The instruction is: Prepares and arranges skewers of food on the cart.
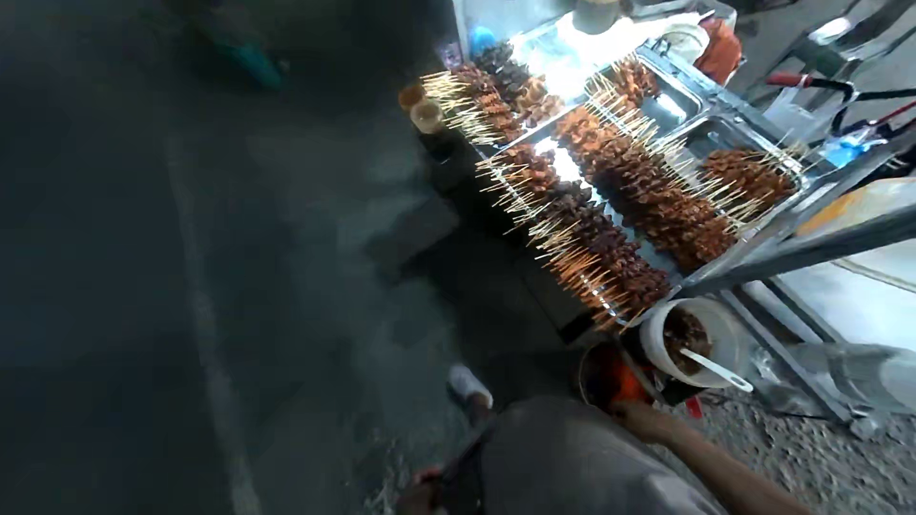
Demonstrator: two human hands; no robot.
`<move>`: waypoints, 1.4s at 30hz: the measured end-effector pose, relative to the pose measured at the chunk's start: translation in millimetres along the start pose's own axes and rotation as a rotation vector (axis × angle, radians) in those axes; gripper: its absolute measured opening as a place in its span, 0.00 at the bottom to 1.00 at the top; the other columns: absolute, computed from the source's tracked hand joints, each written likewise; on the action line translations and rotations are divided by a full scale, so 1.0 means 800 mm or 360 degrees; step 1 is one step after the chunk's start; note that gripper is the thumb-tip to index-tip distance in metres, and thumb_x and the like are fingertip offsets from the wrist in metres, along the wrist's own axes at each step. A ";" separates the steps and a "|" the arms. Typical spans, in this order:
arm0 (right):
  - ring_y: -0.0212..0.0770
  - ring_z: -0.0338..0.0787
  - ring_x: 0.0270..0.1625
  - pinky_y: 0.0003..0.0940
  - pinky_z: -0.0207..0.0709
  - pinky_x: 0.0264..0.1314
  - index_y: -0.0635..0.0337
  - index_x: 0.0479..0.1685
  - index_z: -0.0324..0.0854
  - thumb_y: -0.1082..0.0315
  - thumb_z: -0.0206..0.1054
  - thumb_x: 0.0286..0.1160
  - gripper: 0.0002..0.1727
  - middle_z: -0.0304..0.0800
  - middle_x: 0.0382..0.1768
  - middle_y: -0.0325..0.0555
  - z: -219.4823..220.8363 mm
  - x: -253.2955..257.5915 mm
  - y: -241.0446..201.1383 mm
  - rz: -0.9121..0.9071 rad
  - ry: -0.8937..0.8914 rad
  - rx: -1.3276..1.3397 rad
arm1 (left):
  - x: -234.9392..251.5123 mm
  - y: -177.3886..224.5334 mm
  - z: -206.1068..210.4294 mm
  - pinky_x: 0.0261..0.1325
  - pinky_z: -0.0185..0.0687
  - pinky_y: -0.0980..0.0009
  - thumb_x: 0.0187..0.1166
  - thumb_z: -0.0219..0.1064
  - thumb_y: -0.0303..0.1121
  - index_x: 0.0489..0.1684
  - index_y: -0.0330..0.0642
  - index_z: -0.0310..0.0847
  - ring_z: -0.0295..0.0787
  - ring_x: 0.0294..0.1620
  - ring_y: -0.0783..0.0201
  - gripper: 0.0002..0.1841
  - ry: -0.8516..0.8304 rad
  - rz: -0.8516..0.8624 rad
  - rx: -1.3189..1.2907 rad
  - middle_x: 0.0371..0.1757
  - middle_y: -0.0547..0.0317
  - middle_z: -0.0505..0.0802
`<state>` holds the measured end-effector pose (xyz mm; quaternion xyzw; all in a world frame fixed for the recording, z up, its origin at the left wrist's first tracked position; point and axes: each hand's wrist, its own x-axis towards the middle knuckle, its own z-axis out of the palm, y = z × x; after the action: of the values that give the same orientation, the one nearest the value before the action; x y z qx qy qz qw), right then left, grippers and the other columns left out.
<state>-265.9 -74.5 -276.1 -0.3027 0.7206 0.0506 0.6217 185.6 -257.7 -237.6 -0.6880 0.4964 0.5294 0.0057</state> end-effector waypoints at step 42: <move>0.37 0.88 0.28 0.41 0.86 0.40 0.60 0.54 0.87 0.61 0.63 0.88 0.13 0.90 0.29 0.45 -0.468 0.095 -0.528 0.0479 0.1732 0.1921 | 0.480 0.969 0.119 0.24 0.86 0.73 0.91 0.59 0.36 0.54 0.36 0.85 0.87 0.19 0.69 0.13 -0.1764 0.0789 0.1220 0.28 0.57 0.94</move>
<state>-382.5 -614.2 -134.7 0.2008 0.8570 -0.4161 0.2281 -438.0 -860.0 -160.3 -0.1344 0.7131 0.5750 0.3777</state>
